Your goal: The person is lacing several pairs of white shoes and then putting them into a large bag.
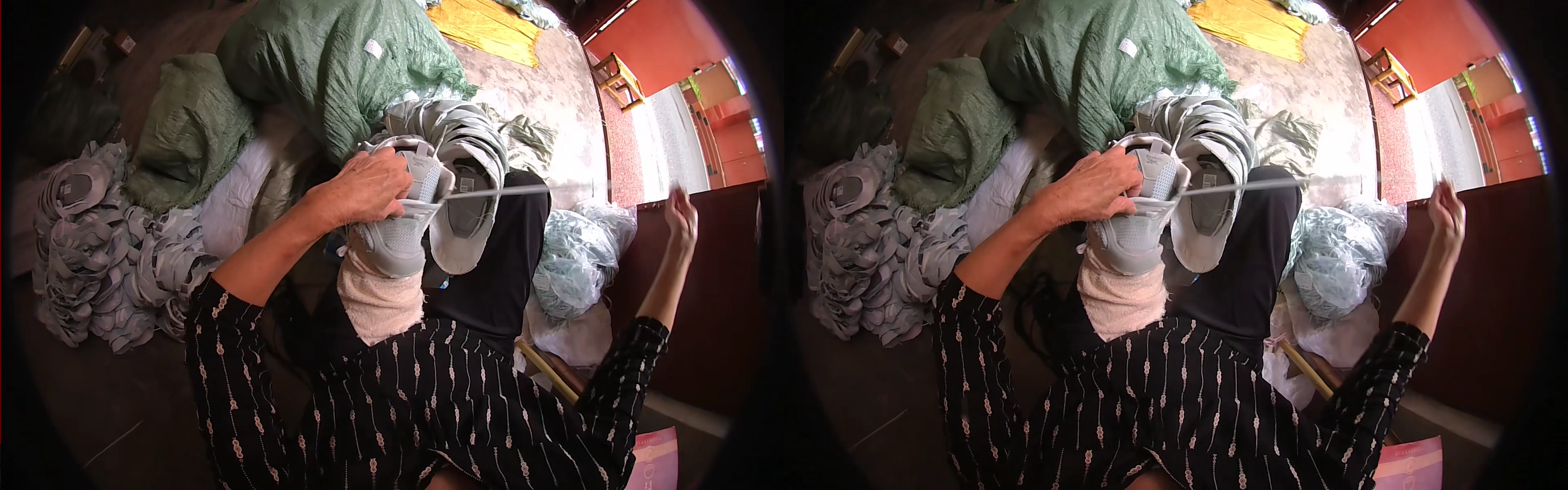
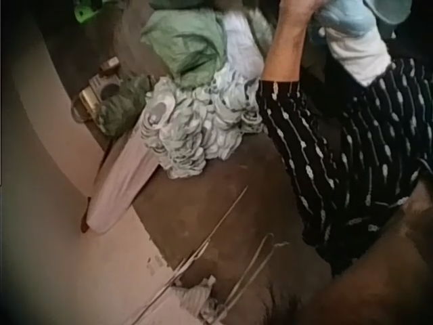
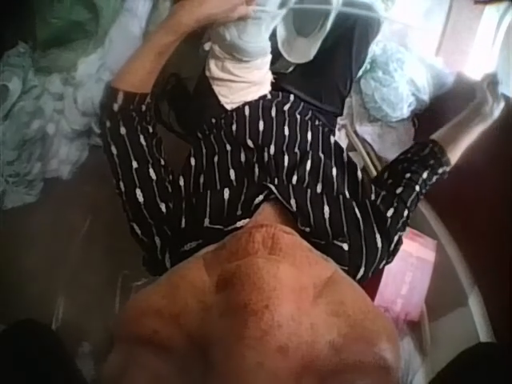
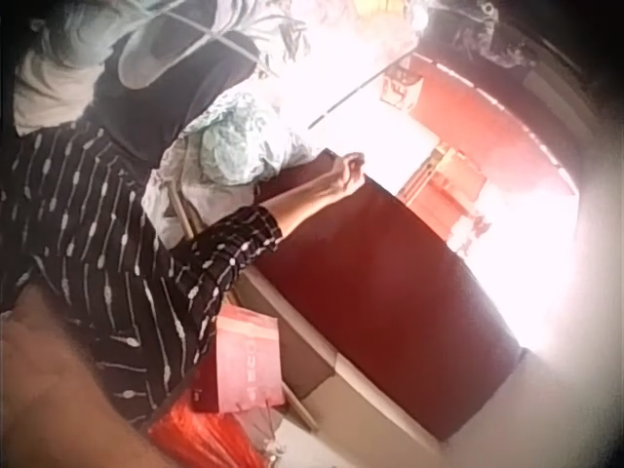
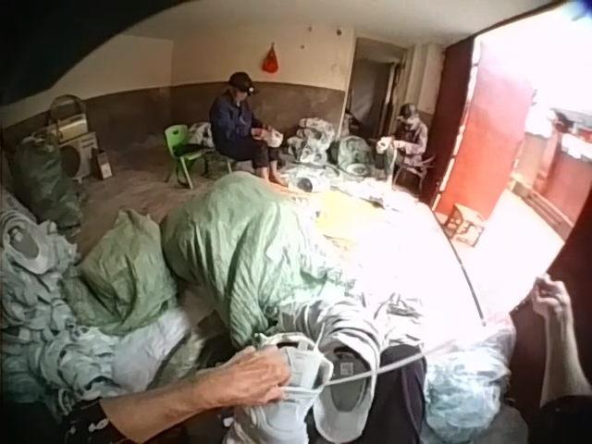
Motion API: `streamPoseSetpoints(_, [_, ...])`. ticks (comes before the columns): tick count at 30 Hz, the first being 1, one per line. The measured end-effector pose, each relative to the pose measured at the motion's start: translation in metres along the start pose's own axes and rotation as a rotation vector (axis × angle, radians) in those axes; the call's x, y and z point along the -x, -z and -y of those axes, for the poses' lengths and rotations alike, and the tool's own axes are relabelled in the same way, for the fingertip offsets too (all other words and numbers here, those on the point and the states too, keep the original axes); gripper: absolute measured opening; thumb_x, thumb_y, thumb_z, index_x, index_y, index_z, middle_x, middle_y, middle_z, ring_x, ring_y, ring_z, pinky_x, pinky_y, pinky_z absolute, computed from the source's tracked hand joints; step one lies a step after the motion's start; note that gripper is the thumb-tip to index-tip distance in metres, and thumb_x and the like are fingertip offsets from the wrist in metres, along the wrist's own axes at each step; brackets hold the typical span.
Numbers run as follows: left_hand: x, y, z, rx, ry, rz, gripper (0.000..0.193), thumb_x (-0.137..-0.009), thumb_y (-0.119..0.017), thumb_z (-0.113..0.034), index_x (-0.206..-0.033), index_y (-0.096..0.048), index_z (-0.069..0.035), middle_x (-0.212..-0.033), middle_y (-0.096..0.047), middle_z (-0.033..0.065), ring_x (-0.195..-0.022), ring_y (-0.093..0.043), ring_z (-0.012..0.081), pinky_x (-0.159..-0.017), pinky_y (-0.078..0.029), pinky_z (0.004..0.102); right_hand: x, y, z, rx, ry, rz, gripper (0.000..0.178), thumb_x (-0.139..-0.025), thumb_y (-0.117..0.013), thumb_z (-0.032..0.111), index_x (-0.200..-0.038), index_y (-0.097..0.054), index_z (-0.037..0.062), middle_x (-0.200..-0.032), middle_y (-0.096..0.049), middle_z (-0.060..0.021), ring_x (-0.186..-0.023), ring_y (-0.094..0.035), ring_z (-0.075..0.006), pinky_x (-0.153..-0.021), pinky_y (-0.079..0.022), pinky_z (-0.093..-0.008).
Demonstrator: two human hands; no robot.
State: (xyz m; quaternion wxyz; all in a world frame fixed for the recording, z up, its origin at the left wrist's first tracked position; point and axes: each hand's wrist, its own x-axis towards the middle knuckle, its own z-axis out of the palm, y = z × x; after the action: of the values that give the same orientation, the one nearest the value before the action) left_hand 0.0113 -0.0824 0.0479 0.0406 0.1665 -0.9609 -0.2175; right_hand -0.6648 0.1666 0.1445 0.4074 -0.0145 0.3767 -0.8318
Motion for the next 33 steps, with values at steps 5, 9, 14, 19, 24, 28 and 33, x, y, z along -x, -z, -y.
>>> streamPoseSetpoints(5, [-0.010, 0.006, 0.005, -0.061, -0.048, 0.077, 0.020, -0.070, -0.070, -0.018, -0.077, -0.056, -0.005, -0.084, -0.055, 0.0109, -0.090, -0.051, 0.0286, -0.076, -0.043, 0.0394, 0.028, 0.118, -0.056, 0.087, 0.059, -0.061, 0.018, -0.090, -0.051, 0.015, -0.085, -0.060, 0.0004, -0.082, -0.064, -0.0112, -0.077, -0.063, -0.0247, -0.078, -0.054, -0.0399])
streamPoseSetpoints(9, [0.005, 0.009, 0.008, 0.027, 0.183, 0.105, 0.013, -0.076, -0.061, -0.012, -0.083, -0.056, -0.002, -0.076, -0.060, 0.0161, -0.077, -0.058, 0.0349, -0.069, -0.045, 0.0440, 0.050, 0.064, -0.192, 0.269, 0.026, -0.273, 0.019, -0.093, -0.048, 0.019, -0.096, -0.058, 0.0028, -0.092, -0.065, -0.0101, -0.084, -0.063, -0.0242, -0.082, -0.052, -0.0395])
streamPoseSetpoints(14, [-0.013, 0.009, 0.013, 0.257, 0.161, 0.050, 0.013, -0.075, -0.058, -0.005, -0.088, -0.055, -0.002, -0.068, -0.060, 0.0104, -0.067, -0.060, 0.0231, -0.061, -0.045, 0.0344, 0.110, -0.008, -0.239, 0.472, 0.078, 0.201, 0.014, -0.091, -0.051, 0.009, -0.103, -0.053, 0.0020, -0.080, -0.054, -0.0036, -0.068, -0.055, -0.0132, -0.074, -0.050, -0.0281])
streamPoseSetpoints(19, [-0.017, 0.002, 0.017, 1.030, 0.335, -0.038, 0.016, -0.078, -0.063, -0.006, -0.091, -0.056, -0.001, -0.078, -0.065, 0.0055, -0.072, -0.058, 0.0065, -0.063, -0.043, 0.0219, 0.213, -0.125, -0.341, 0.840, 0.028, 0.404, 0.011, -0.090, -0.055, 0.012, -0.097, -0.057, 0.0041, -0.070, -0.057, -0.0027, -0.061, -0.057, -0.0119, -0.064, -0.051, -0.0263])
streamPoseSetpoints(24, [-0.019, -0.009, 0.013, 1.378, 0.278, -0.208, 0.014, -0.080, -0.064, -0.005, -0.091, -0.057, -0.002, -0.081, -0.065, 0.0054, -0.079, -0.061, 0.0091, -0.072, -0.046, 0.0199, 0.234, -0.178, -0.442, 0.705, -0.418, 0.516, 0.030, -0.092, -0.050, 0.014, -0.117, -0.048, -0.0034, -0.073, -0.058, -0.0060, -0.064, -0.058, -0.0142, -0.064, -0.049, -0.0262])
streamPoseSetpoints(28, [-0.015, -0.012, 0.015, 1.447, 0.278, -0.224, 0.012, -0.080, -0.063, -0.004, -0.090, -0.058, -0.001, -0.082, -0.064, 0.0058, -0.079, -0.062, 0.0111, -0.072, -0.049, 0.0228, 0.227, -0.191, -0.496, 0.430, -0.548, 0.509, 0.022, -0.094, -0.048, 0.014, -0.109, -0.051, -0.0018, -0.073, -0.059, -0.0061, -0.064, -0.059, -0.0155, -0.065, -0.050, -0.0272])
streamPoseSetpoints(33, [-0.009, -0.007, 0.014, 1.402, 0.279, -0.232, 0.018, -0.082, -0.062, -0.005, -0.097, -0.055, 0.001, -0.088, -0.063, 0.0064, -0.075, -0.058, 0.0095, -0.071, -0.049, 0.0225, 0.219, -0.185, -0.501, 0.349, -0.612, 0.519, 0.018, -0.095, -0.046, 0.014, -0.100, -0.054, -0.0010, -0.072, -0.058, -0.0061, -0.061, -0.058, -0.0152, -0.063, -0.050, -0.0277])
